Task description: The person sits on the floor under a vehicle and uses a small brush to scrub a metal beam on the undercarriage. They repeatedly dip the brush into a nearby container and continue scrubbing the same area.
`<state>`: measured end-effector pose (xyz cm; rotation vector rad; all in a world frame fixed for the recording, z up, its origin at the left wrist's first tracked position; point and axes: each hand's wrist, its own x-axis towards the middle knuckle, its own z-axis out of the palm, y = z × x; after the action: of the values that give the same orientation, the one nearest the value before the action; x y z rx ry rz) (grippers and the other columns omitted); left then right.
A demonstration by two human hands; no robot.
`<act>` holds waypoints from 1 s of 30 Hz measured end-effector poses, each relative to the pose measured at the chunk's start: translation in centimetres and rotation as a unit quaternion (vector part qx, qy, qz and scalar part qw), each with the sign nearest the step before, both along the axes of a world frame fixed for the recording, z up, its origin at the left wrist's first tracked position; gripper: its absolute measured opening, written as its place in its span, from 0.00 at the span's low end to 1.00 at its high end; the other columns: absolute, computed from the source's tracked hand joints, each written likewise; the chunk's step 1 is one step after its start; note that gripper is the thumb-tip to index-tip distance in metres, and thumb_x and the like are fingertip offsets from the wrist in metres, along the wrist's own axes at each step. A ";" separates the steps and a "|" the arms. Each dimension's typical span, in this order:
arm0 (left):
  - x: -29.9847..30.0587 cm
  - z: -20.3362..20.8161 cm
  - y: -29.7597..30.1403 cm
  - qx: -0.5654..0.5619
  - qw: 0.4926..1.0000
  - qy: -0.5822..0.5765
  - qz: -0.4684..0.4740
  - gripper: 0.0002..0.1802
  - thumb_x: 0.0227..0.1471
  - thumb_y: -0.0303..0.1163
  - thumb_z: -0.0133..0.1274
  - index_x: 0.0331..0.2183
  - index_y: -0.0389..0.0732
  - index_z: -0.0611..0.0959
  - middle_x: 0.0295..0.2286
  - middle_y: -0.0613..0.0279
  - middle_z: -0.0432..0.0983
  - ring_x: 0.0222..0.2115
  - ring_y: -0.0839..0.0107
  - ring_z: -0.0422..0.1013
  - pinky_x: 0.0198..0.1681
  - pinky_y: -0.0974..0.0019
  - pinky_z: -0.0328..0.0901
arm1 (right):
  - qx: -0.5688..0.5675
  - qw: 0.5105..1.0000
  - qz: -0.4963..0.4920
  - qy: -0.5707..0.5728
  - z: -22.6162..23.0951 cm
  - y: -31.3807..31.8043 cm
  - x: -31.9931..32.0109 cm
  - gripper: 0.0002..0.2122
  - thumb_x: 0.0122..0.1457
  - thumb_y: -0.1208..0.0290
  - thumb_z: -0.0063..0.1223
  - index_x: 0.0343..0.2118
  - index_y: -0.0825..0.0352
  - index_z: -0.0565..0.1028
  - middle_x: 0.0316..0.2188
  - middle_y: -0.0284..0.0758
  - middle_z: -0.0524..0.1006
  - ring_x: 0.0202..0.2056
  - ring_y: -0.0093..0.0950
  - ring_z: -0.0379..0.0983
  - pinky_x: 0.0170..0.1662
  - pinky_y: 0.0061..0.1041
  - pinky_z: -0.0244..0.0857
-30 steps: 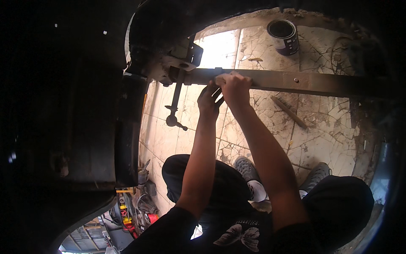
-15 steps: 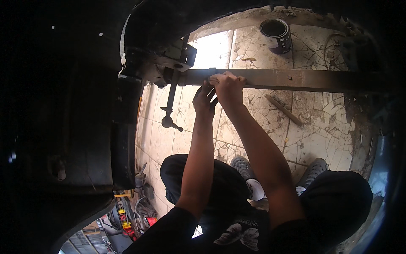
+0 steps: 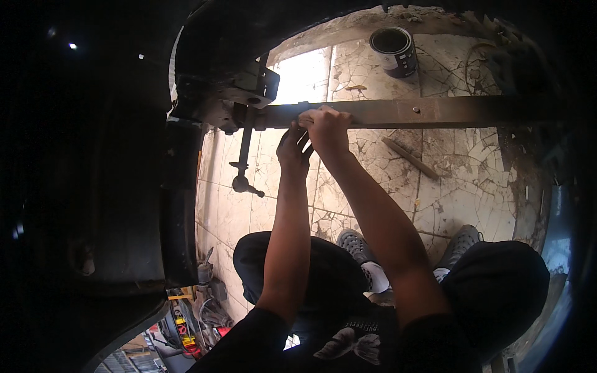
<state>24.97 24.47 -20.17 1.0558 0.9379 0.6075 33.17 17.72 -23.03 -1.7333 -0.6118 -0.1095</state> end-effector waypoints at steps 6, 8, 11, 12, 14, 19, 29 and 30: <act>0.0 -0.4 0.0 0.000 1.000 0.016 -0.009 0.25 0.68 0.44 0.56 0.56 0.36 0.78 0.49 0.53 0.79 0.51 0.58 0.77 0.50 0.52 0.77 | -0.046 0.999 0.003 0.002 0.1 1.1 1.8 0.07 0.59 0.57 0.64 0.30 0.50 0.88 0.27 0.29 0.85 0.35 0.34 0.82 0.46 0.44 0.63; -0.2 0.1 0.4 -0.003 1.000 0.016 -0.023 0.24 0.70 0.43 0.54 0.56 0.35 0.78 0.49 0.53 0.78 0.51 0.58 0.76 0.52 0.52 0.77 | 0.007 1.000 0.030 0.000 -0.8 -0.1 1.1 0.06 0.59 0.58 0.64 0.30 0.50 0.88 0.27 0.29 0.85 0.35 0.33 0.82 0.46 0.44 0.63; -0.3 0.5 0.1 -0.012 1.000 0.010 0.002 0.22 0.70 0.43 0.54 0.53 0.34 0.80 0.48 0.52 0.79 0.49 0.58 0.77 0.51 0.52 0.79 | 0.019 0.999 0.040 0.001 -1.0 -0.5 0.3 0.05 0.58 0.59 0.66 0.30 0.50 0.88 0.27 0.28 0.84 0.36 0.32 0.82 0.46 0.43 0.64; -0.3 0.5 0.2 -0.007 1.000 0.022 0.004 0.22 0.69 0.43 0.54 0.52 0.34 0.80 0.47 0.52 0.79 0.48 0.58 0.77 0.50 0.53 0.79 | 0.013 0.999 0.033 0.001 -0.8 0.0 0.5 0.04 0.58 0.59 0.67 0.30 0.49 0.88 0.27 0.28 0.85 0.36 0.32 0.82 0.46 0.43 0.64; 0.4 0.5 0.5 0.003 0.999 0.045 0.003 0.21 0.69 0.42 0.55 0.50 0.33 0.81 0.45 0.52 0.80 0.46 0.59 0.78 0.49 0.53 0.80 | 0.005 1.000 0.014 0.003 0.0 0.8 1.3 0.04 0.57 0.59 0.68 0.30 0.48 0.88 0.29 0.27 0.85 0.38 0.31 0.83 0.47 0.42 0.64; 0.3 2.0 1.7 0.004 0.993 0.112 -0.035 0.18 0.67 0.36 0.58 0.46 0.28 0.83 0.41 0.51 0.82 0.42 0.60 0.80 0.47 0.57 0.80 | -0.044 0.999 0.015 -0.001 0.4 0.8 1.6 0.04 0.57 0.59 0.68 0.32 0.49 0.89 0.31 0.26 0.86 0.40 0.30 0.82 0.48 0.40 0.64; 0.1 0.9 2.7 -0.018 0.998 0.032 -0.046 0.15 0.63 0.33 0.63 0.43 0.29 0.86 0.38 0.49 0.85 0.35 0.60 0.83 0.40 0.56 0.82 | -0.039 0.998 -0.019 -0.049 0.7 1.9 2.3 0.05 0.54 0.62 0.71 0.33 0.53 0.89 0.28 0.33 0.84 0.34 0.33 0.83 0.41 0.33 0.71; -0.6 0.6 2.9 -0.025 0.998 0.019 -0.061 0.15 0.63 0.33 0.62 0.43 0.29 0.86 0.37 0.50 0.85 0.36 0.60 0.83 0.40 0.56 0.82 | -0.047 0.997 -0.015 -0.056 0.7 1.2 2.0 0.05 0.53 0.62 0.71 0.32 0.53 0.89 0.28 0.33 0.85 0.33 0.33 0.83 0.41 0.33 0.71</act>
<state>24.33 27.41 -19.57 1.0744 0.9098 0.4611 35.13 18.87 -22.38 -1.8369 -0.6820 -0.2026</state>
